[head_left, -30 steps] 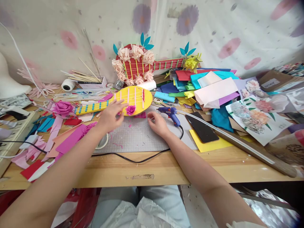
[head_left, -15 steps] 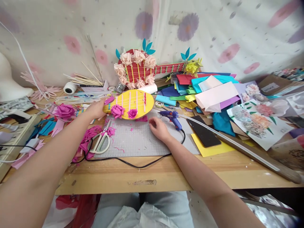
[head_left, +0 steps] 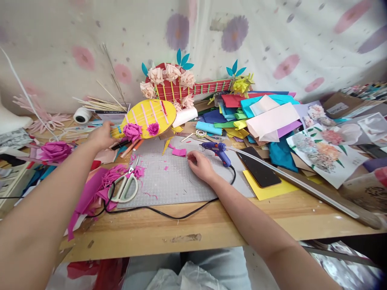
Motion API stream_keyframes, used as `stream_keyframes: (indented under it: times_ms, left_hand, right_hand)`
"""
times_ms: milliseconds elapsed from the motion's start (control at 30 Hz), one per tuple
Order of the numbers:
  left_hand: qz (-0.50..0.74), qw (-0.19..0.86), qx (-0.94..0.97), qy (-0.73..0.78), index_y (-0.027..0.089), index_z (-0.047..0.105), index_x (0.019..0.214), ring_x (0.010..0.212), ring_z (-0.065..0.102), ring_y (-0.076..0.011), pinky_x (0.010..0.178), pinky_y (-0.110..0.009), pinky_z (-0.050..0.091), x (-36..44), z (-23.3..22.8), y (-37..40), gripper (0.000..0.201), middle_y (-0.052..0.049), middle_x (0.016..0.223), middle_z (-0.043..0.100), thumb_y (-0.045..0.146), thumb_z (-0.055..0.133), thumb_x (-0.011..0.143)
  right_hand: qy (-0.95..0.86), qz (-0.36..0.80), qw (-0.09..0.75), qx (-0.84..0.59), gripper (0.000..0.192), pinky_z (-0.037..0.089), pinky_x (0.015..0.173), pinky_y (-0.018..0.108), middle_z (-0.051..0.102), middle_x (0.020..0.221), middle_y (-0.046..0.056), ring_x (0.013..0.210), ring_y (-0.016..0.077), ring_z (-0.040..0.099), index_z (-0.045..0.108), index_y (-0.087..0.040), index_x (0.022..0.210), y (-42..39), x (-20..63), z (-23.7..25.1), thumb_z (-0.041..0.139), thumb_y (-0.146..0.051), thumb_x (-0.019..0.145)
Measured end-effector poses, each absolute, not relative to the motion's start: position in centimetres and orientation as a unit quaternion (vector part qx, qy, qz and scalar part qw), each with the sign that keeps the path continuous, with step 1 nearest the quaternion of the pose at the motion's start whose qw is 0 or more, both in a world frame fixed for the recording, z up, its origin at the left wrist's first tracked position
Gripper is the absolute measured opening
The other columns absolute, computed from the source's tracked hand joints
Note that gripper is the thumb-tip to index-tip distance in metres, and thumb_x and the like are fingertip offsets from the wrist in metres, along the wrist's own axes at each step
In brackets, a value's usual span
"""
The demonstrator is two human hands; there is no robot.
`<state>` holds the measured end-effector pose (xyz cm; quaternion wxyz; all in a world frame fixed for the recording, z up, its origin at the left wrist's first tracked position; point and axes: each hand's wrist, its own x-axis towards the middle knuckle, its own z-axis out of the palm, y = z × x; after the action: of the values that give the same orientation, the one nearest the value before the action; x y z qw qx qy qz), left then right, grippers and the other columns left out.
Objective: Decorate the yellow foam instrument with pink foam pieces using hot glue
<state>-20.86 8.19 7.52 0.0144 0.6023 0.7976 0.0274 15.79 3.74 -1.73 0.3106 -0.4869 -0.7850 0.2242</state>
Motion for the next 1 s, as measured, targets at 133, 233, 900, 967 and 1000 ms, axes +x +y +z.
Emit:
stream_keyframes:
  times_ms: [133, 233, 900, 967, 1000]
  left_hand:
    - [0.086, 0.012, 0.604, 0.792, 0.011, 0.036, 0.124, 0.102, 0.060, -0.0316, 0.085, -0.046, 0.045, -21.0, 6.2, 8.6, 0.070, -0.017, 0.119, 0.060, 0.030, 0.073, 0.068]
    - [0.098, 0.009, 0.613, 0.784, 0.009, 0.035, 0.124, 0.104, 0.060, -0.0339, 0.085, -0.050, 0.045, -20.8, 5.4, 8.6, 0.068, -0.021, 0.120, 0.059, 0.025, 0.071, 0.069]
    - [0.473, -0.086, 0.651, 0.587, 0.020, 0.051, 0.107, 0.117, 0.050, -0.0209, 0.103, -0.041, 0.040, -6.3, 6.4, 0.5, 0.036, -0.009, 0.116, 0.056, 0.007, 0.044, 0.075]
    - [0.491, -0.019, 0.685, 0.538, 0.020, 0.052, 0.103, 0.112, 0.052, -0.0204, 0.099, -0.039, 0.044, -3.8, 4.2, -0.4, 0.033, -0.009, 0.110, 0.058, 0.007, 0.044, 0.074]
    - [0.508, 0.016, 0.682, 0.526, 0.020, 0.052, 0.102, 0.111, 0.053, -0.0200, 0.097, -0.038, 0.045, -3.1, 3.0, -0.5, 0.033, -0.009, 0.108, 0.058, 0.006, 0.044, 0.073]
  right_hand:
    - [-0.782, 0.228, 0.317, -0.485, 0.017, 0.047, 0.077, 0.030, 0.064, 0.092, 0.003, 0.082, 0.0144, 0.059, 0.052, -0.023, 0.093, 3.8, 15.8, -1.8, 0.047, -0.015, 0.079]
    - [-0.781, 0.230, 0.317, -0.487, 0.017, 0.047, 0.078, 0.030, 0.064, 0.092, 0.003, 0.082, 0.0146, 0.060, 0.052, -0.023, 0.094, 3.8, 15.9, -1.9, 0.047, -0.016, 0.079]
    - [-0.697, 0.225, 0.230, -0.640, 0.034, 0.045, 0.077, 0.043, 0.063, 0.099, 0.017, 0.090, 0.0287, 0.062, 0.042, -0.015, 0.112, 6.5, 9.5, 0.3, 0.046, -0.011, 0.078]
    - [-0.687, 0.256, 0.295, -0.613, 0.032, 0.046, 0.076, 0.039, 0.063, 0.088, 0.008, 0.085, 0.0233, 0.062, 0.042, -0.018, 0.108, 6.5, 9.7, -0.5, 0.046, -0.013, 0.076]
    - [-0.676, 0.284, 0.329, -0.595, 0.031, 0.047, 0.073, 0.036, 0.061, 0.083, 0.004, 0.080, 0.0203, 0.061, 0.042, -0.020, 0.105, 6.5, 9.9, -1.0, 0.047, -0.014, 0.075]
